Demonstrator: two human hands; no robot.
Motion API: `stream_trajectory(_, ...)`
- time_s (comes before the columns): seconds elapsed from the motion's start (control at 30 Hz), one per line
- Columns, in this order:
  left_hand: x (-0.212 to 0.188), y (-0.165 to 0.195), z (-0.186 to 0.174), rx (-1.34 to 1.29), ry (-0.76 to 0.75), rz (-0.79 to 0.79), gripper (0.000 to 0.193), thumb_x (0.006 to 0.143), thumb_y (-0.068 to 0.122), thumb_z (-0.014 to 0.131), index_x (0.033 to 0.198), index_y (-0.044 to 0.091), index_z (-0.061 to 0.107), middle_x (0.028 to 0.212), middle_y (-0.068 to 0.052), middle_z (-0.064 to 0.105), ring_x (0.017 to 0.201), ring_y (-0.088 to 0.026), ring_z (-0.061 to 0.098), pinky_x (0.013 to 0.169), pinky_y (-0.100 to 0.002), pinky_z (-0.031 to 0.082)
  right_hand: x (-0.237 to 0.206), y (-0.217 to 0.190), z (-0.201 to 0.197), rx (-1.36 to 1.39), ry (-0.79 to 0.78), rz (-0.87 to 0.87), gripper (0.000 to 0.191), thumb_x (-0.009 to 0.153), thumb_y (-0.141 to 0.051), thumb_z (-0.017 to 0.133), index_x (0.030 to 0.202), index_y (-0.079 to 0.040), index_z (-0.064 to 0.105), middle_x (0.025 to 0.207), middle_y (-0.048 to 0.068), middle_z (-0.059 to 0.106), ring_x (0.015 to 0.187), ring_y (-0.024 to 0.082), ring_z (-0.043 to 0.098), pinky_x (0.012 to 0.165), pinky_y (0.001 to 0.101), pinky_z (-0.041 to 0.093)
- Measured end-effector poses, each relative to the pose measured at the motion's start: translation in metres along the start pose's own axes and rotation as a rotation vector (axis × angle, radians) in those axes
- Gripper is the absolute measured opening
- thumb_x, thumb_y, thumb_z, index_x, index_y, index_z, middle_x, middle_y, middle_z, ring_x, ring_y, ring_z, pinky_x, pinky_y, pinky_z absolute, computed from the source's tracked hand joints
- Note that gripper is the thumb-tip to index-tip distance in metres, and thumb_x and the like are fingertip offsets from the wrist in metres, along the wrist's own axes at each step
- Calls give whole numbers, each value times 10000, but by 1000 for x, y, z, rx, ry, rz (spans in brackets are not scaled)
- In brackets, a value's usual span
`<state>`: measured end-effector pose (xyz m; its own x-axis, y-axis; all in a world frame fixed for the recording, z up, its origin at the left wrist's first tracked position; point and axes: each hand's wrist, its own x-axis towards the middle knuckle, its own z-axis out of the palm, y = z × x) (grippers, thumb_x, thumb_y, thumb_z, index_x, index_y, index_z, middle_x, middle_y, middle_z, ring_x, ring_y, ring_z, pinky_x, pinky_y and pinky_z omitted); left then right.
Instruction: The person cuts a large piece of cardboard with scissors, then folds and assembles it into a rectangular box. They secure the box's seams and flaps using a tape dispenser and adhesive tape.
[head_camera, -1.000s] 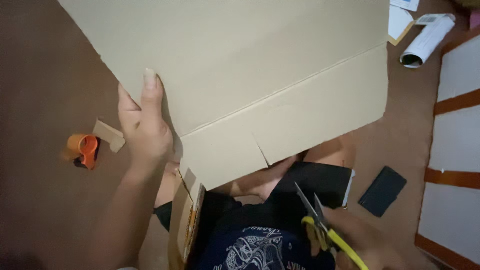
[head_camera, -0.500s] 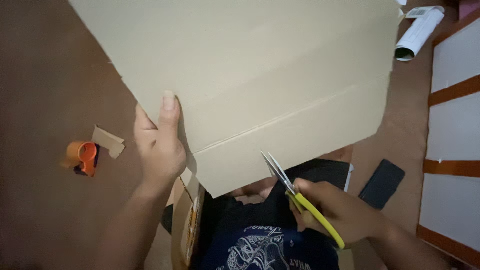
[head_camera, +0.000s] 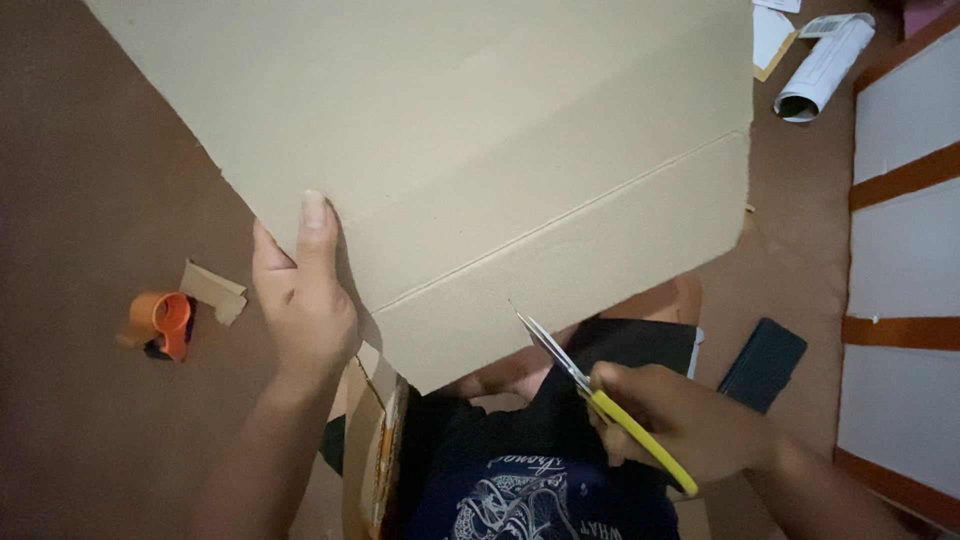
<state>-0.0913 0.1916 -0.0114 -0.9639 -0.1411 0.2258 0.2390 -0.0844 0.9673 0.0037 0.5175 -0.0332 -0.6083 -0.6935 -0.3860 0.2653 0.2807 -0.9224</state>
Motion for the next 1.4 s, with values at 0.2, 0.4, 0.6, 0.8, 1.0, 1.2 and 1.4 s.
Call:
stream_trajectory(0.2,5,0,3,-198,17,-100,409,1038,124,603,1382,2,419,1287,-108,595,1214,-170,608,1088,-357,528,-2,2,1,-40,65,-46,240,942,-288,661,981,-59,603,705,23,645,582,124,593,524,286,497)
stream_trajectory(0.4,4,12,0,15,-235,-170,517,853,-46,788,1300,-54,527,1186,-155,681,1055,-218,719,926,-377,628,-1,-3,-7,-74,151,-46,157,928,-221,637,931,-72,588,661,6,596,553,99,547,495,275,448)
stream_trajectory(0.6,4,17,-1,82,-337,-241,335,868,-62,758,1180,-86,640,1043,-176,727,920,-221,741,825,-362,639,6,-9,-15,-64,130,-15,125,935,-181,641,886,-82,584,667,-4,563,568,98,524,506,277,451)
stream_trajectory(0.8,3,18,-6,-118,-330,-265,358,886,-93,700,1232,-85,609,1121,-188,711,998,-221,727,869,-358,625,-6,-18,-18,-77,48,-41,117,943,-115,662,888,-74,566,674,-12,527,582,104,485,522,271,433)
stream_trajectory(1.0,7,15,-12,-164,-285,-285,353,871,-84,709,1210,-71,609,1088,-184,718,978,-233,741,852,-368,642,-19,-20,-14,-128,23,42,148,860,-100,711,939,-101,586,634,-19,609,531,97,553,501,270,478)
stream_trajectory(1.2,-6,11,-5,-143,-331,-306,319,859,-56,738,1164,-38,649,1057,-141,714,951,-191,712,832,-346,606,-13,-19,-13,-82,55,-17,155,894,-118,695,916,-64,552,658,-7,546,576,103,494,522,286,440)
stream_trajectory(1.4,-4,9,-1,-55,-354,-282,334,843,-54,750,1155,-23,633,998,-143,716,893,-196,734,792,-366,636,4,-17,-17,-113,62,15,211,945,-273,662,912,-91,562,663,-29,508,576,81,468,527,277,433)
